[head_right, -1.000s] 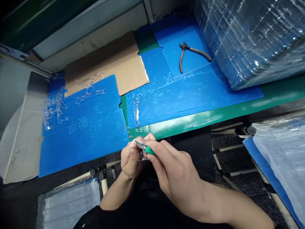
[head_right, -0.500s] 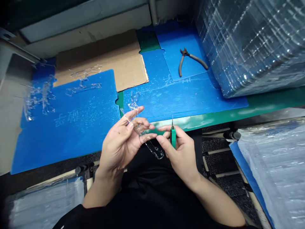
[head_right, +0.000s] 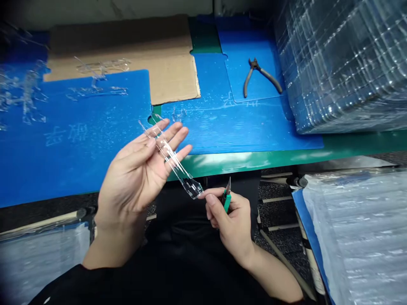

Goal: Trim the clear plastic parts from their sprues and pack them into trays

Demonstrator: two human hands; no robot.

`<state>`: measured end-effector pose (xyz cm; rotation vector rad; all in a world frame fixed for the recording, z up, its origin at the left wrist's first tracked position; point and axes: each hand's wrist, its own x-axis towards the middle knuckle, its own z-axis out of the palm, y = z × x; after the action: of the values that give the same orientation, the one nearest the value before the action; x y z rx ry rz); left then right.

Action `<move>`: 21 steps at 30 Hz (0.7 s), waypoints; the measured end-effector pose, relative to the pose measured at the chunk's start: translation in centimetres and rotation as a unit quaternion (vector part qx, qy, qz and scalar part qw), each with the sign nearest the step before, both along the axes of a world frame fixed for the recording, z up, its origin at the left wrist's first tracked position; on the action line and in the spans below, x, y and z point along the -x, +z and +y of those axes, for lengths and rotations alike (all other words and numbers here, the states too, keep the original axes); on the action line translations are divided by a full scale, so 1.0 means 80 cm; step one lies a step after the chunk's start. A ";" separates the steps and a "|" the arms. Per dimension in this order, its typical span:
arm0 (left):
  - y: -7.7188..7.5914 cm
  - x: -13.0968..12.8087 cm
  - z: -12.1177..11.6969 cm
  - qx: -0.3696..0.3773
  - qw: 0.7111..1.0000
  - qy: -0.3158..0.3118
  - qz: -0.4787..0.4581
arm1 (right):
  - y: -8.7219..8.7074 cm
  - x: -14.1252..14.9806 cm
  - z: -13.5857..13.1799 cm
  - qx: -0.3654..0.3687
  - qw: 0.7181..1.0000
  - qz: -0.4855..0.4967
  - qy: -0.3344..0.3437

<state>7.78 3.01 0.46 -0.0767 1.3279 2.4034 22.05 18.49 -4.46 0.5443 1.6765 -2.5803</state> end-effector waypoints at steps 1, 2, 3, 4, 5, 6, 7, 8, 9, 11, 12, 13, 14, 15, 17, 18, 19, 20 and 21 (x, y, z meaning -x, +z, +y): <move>0.000 0.001 -0.001 0.001 1.000 0.006 -0.001 | 0.002 -0.001 -0.001 -0.004 1.000 -0.002 -0.002; -0.001 0.001 -0.001 0.002 1.000 0.010 -0.003 | 0.003 -0.001 -0.002 -0.009 1.000 -0.005 -0.005; -0.001 0.001 -0.001 0.004 1.000 0.012 -0.004 | 0.005 -0.001 -0.003 -0.014 1.000 -0.009 -0.009; -0.001 0.000 -0.001 0.006 1.000 0.014 -0.002 | 0.006 -0.001 -0.003 -0.020 1.000 -0.014 -0.011; -0.001 -0.001 -0.001 0.008 1.000 0.015 0.002 | 0.007 -0.001 -0.003 -0.025 0.999 -0.020 -0.012; -0.001 -0.002 -0.002 0.010 1.000 0.017 0.008 | 0.007 -0.001 -0.004 -0.030 0.999 -0.024 -0.011; -0.001 -0.004 -0.002 0.011 1.000 0.019 0.014 | 0.007 -0.001 -0.004 -0.034 0.999 -0.028 -0.012; -0.001 -0.005 -0.003 0.012 0.999 0.023 0.021 | 0.007 -0.001 -0.004 -0.037 0.999 -0.030 -0.013; -0.001 -0.006 -0.003 0.011 0.999 0.028 0.026 | 0.007 0.000 -0.005 -0.037 0.999 -0.029 -0.014; -0.001 -0.008 -0.004 0.015 0.999 0.036 0.034 | 0.004 0.000 -0.008 -0.034 0.999 -0.024 -0.022; -0.001 -0.009 -0.004 0.018 0.998 0.039 0.038 | 0.003 0.001 -0.010 -0.034 0.999 -0.019 -0.028; -0.002 -0.009 -0.003 0.022 0.998 0.042 0.042 | 0.001 0.002 -0.011 -0.034 0.999 -0.014 -0.035; -0.003 -0.010 -0.002 0.024 0.998 0.045 0.047 | 0.000 0.005 -0.012 -0.038 0.998 -0.010 -0.043; -0.004 -0.010 -0.001 0.026 0.997 0.048 0.052 | -0.002 0.008 -0.013 -0.044 0.997 -0.007 -0.057; -0.006 -0.012 -0.001 0.031 0.997 0.039 0.063 | -0.002 0.021 -0.008 -0.058 0.994 0.000 -0.096; -0.008 -0.013 -0.002 0.041 0.997 0.023 0.069 | -0.001 0.030 -0.002 -0.064 0.990 0.009 -0.124; -0.009 -0.014 -0.005 0.063 0.995 0.006 0.079 | 0.000 0.040 0.005 -0.072 0.985 0.024 -0.155; -0.011 -0.016 -0.010 0.102 0.990 -0.002 0.102 | 0.003 0.050 0.015 -0.083 0.978 0.044 -0.187; -0.013 -0.017 -0.015 0.161 0.976 0.013 0.143 | 0.007 0.060 0.027 -0.099 0.969 0.069 -0.218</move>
<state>9.14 1.79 -0.56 0.1723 1.8499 2.2590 17.28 20.62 -3.91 0.8470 2.0824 -2.8087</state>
